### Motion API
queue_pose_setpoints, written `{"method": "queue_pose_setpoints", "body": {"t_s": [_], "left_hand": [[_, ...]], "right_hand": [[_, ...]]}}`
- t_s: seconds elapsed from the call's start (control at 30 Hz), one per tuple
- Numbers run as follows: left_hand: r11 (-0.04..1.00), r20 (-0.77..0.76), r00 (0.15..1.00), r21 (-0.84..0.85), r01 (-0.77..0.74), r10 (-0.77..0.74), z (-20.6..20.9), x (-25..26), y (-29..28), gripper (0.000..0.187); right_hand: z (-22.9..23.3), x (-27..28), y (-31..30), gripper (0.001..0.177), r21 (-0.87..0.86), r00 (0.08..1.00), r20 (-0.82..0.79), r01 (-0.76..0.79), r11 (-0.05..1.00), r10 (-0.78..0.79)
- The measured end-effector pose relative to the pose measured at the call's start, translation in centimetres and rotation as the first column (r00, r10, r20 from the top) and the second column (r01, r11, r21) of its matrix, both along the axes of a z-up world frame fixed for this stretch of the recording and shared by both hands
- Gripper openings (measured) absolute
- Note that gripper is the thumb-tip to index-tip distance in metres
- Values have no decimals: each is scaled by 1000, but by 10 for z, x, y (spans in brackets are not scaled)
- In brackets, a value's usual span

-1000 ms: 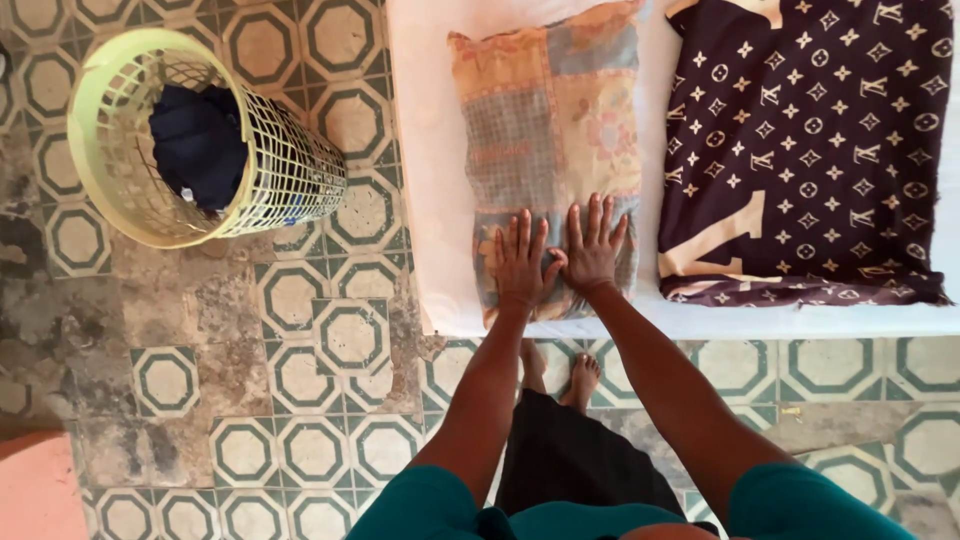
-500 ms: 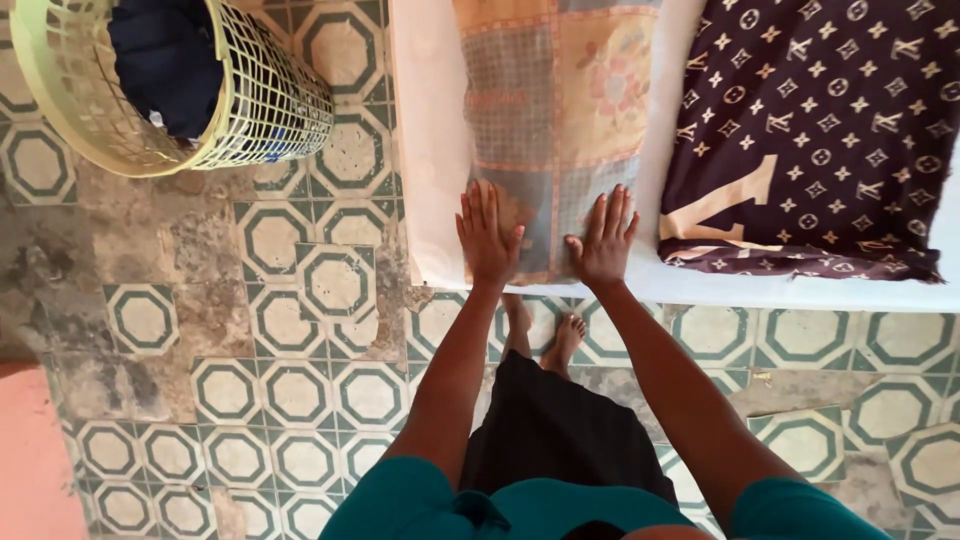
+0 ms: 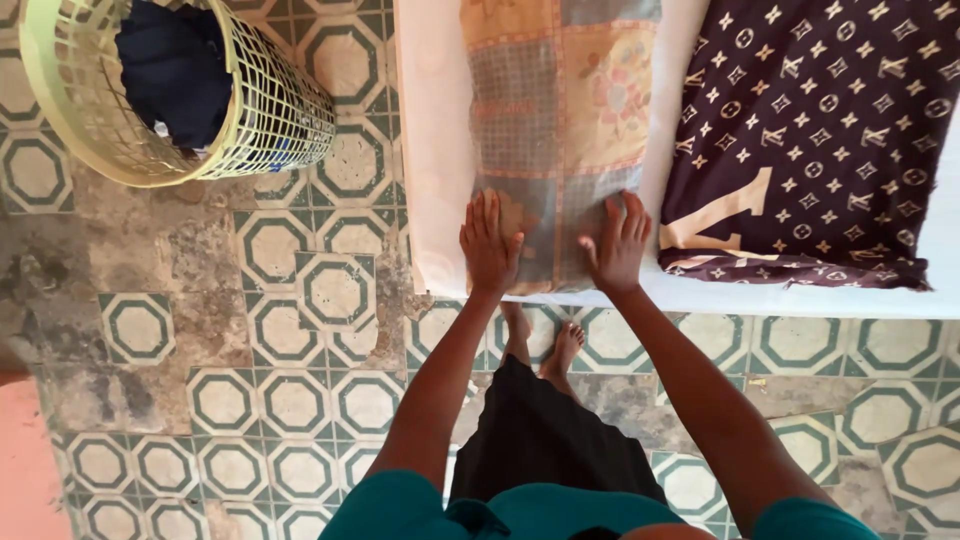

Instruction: Putting pillowcases on pillows and arranging them on a bed.

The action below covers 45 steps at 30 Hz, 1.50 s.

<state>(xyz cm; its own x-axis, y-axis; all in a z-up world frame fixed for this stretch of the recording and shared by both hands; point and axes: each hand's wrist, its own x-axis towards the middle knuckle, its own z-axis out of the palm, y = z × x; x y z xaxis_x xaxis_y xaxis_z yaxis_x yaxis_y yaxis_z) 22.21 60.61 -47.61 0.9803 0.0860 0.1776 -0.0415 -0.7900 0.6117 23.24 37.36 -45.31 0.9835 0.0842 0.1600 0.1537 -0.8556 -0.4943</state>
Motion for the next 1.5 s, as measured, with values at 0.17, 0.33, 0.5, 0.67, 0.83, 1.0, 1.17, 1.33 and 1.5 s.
{"method": "queue_pose_setpoints", "body": {"t_s": [0.17, 0.33, 0.5, 0.67, 0.83, 1.0, 1.17, 1.33, 1.5], "left_hand": [[993, -248, 962, -3, -120, 115, 26, 48, -17, 82], [996, 17, 996, 31, -85, 85, 35, 159, -43, 74], [996, 149, 989, 88, 0, -13, 6, 207, -54, 72], [990, 100, 990, 117, 84, -96, -10, 216, -59, 75], [986, 80, 992, 141, 90, -102, -31, 230, -65, 76], [986, 58, 994, 144, 82, -91, -25, 227, -64, 78], [996, 13, 998, 64, 65, -66, -10, 220, -59, 80], [821, -257, 857, -263, -507, 447, -43, 267, -20, 95], [766, -581, 783, -394, -508, 221, -124, 261, 27, 98]], "right_hand": [[40, 88, 3, 64, 12, 993, 111, -29, 999, 28], [32, 184, 19, 74, -79, 1000, 4, -11, 997, 12], [3, 210, 24, 75, -108, 996, -90, -29, 994, 19], [-23, 217, 19, 77, -107, 984, -172, 36, 994, -54], [-65, 236, 6, 82, -112, 984, -176, 10, 994, -30], [-54, 233, 0, 85, -19, 979, -203, 0, 1000, -4], [-20, 223, -4, 87, 104, 982, -190, 2, 995, 17], [-62, 237, -54, 79, -906, 919, -316, -367, 212, 237], [-125, 242, -84, 72, -332, 836, -540, -110, -937, 93]]}}
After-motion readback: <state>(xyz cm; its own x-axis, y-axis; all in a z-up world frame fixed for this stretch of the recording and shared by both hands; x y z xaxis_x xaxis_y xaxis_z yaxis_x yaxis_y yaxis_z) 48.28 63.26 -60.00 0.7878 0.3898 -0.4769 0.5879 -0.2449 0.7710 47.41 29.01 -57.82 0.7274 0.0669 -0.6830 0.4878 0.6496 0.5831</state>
